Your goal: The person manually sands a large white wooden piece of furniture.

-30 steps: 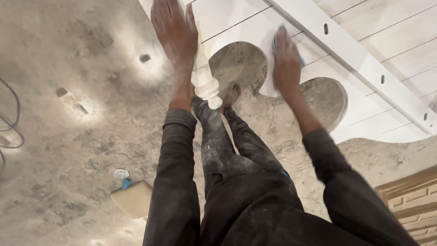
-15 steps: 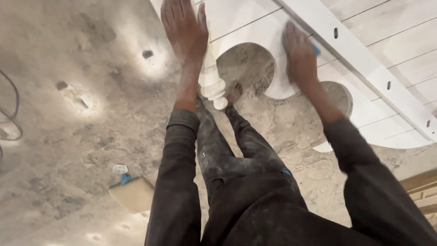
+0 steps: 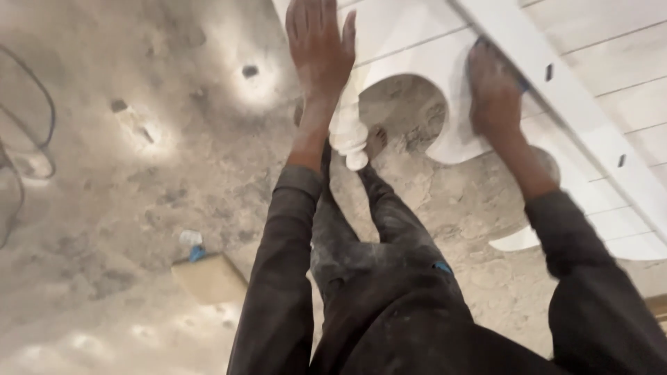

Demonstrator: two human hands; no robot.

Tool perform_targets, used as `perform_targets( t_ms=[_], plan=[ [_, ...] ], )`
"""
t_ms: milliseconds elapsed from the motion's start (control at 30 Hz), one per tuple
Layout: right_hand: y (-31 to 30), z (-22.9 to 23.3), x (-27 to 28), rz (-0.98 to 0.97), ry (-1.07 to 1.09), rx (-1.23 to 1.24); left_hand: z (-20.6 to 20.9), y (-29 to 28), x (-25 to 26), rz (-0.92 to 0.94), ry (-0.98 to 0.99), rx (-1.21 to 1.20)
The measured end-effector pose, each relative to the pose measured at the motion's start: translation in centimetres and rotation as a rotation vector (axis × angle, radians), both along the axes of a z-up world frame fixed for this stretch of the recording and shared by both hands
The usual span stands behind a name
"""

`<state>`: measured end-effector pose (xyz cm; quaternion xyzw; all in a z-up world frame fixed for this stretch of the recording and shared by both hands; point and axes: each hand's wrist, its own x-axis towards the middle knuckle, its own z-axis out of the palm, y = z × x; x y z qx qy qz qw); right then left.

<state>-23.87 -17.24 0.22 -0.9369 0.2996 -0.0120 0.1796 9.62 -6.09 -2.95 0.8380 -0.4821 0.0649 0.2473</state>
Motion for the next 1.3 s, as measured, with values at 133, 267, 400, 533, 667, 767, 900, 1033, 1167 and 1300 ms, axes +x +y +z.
perform_targets(
  t_ms=[133, 267, 400, 533, 667, 767, 900, 1033, 1167, 1300],
  plan=[
    [1.5, 1.5, -0.7, -0.029, -0.024, 0.015, -0.6, 0.7, -0.5, -0.018, -0.002, 0.033],
    [4.4, 1.7, -5.3, -0.104, 0.007, 0.085, 0.8, 0.2, -0.4, 0.004, 0.018, 0.014],
    [2.3, 0.1, -2.2, -0.089, -0.013, 0.049, 1.2, 0.0, -0.1, -0.028, 0.029, 0.062],
    [1.6, 0.8, 1.6, -0.137, 0.004, 0.063, 0.6, -0.3, 0.0, -0.008, 0.172, 0.282],
    [7.0, -0.1, -3.1, -0.163, -0.041, 0.060, 0.7, 0.3, -0.5, -0.086, 0.030, 0.062],
    [9.9, -0.5, -4.0, -0.158, -0.015, 0.066, 1.1, -0.2, 0.1, -0.043, -0.045, -0.079],
    [6.5, -0.4, 1.5, -0.102, -0.044, 0.091, 2.2, 0.1, -0.1, -0.044, 0.030, 0.054],
    [3.1, -1.3, 6.8, -0.025, -0.152, 0.025, 0.2, 0.3, 0.0, -0.043, 0.018, 0.071],
    [6.9, -1.0, 4.0, -0.111, -0.034, 0.084, -1.4, 1.3, -0.2, -0.067, 0.024, -0.006],
    [8.2, 0.8, 2.0, -0.152, -0.094, 0.103, 1.1, 0.1, -0.3, -0.038, -0.021, -0.021]
  ],
)
